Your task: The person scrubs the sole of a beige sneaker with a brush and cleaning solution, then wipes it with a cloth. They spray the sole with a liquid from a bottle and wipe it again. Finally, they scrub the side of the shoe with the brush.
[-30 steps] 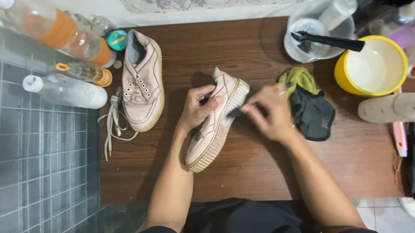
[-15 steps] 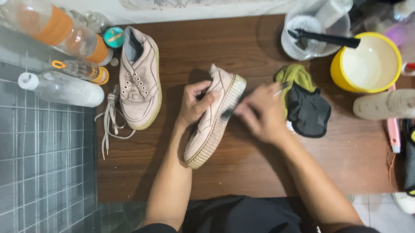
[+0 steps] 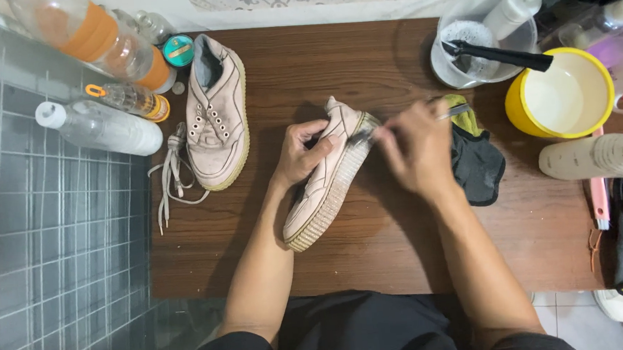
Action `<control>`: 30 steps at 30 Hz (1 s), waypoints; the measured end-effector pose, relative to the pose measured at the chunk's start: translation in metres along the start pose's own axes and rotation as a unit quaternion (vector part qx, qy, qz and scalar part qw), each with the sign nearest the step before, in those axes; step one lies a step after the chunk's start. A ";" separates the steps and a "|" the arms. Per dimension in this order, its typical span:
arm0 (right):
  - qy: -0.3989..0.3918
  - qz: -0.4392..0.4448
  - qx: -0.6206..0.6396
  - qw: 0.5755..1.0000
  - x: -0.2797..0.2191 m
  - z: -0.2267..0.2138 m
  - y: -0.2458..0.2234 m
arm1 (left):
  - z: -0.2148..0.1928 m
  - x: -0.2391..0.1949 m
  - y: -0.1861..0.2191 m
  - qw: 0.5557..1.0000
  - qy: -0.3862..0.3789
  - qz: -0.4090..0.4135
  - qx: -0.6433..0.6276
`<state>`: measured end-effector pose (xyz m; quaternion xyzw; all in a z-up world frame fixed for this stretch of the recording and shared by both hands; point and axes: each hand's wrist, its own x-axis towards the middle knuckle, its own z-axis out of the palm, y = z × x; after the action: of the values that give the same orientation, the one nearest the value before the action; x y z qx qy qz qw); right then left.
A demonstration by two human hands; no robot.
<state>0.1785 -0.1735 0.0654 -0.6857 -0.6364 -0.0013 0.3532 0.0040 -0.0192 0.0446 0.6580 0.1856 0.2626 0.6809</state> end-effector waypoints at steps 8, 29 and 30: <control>0.046 0.057 -0.052 0.996 -0.012 -0.003 0.000 | -0.001 0.001 0.003 1.000 -0.005 0.001 -0.003; -0.065 -0.002 0.100 0.993 -0.015 0.003 -0.011 | -0.003 -0.004 -0.010 1.000 -0.008 0.000 -0.002; -0.045 0.004 0.044 0.998 -0.008 -0.006 0.000 | -0.002 -0.004 -0.007 1.000 -0.017 -0.007 -0.007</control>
<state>0.1791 -0.1836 0.0661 -0.6717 -0.6482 0.0589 0.3539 0.0001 -0.0199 0.0368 0.6562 0.1766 0.2483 0.6903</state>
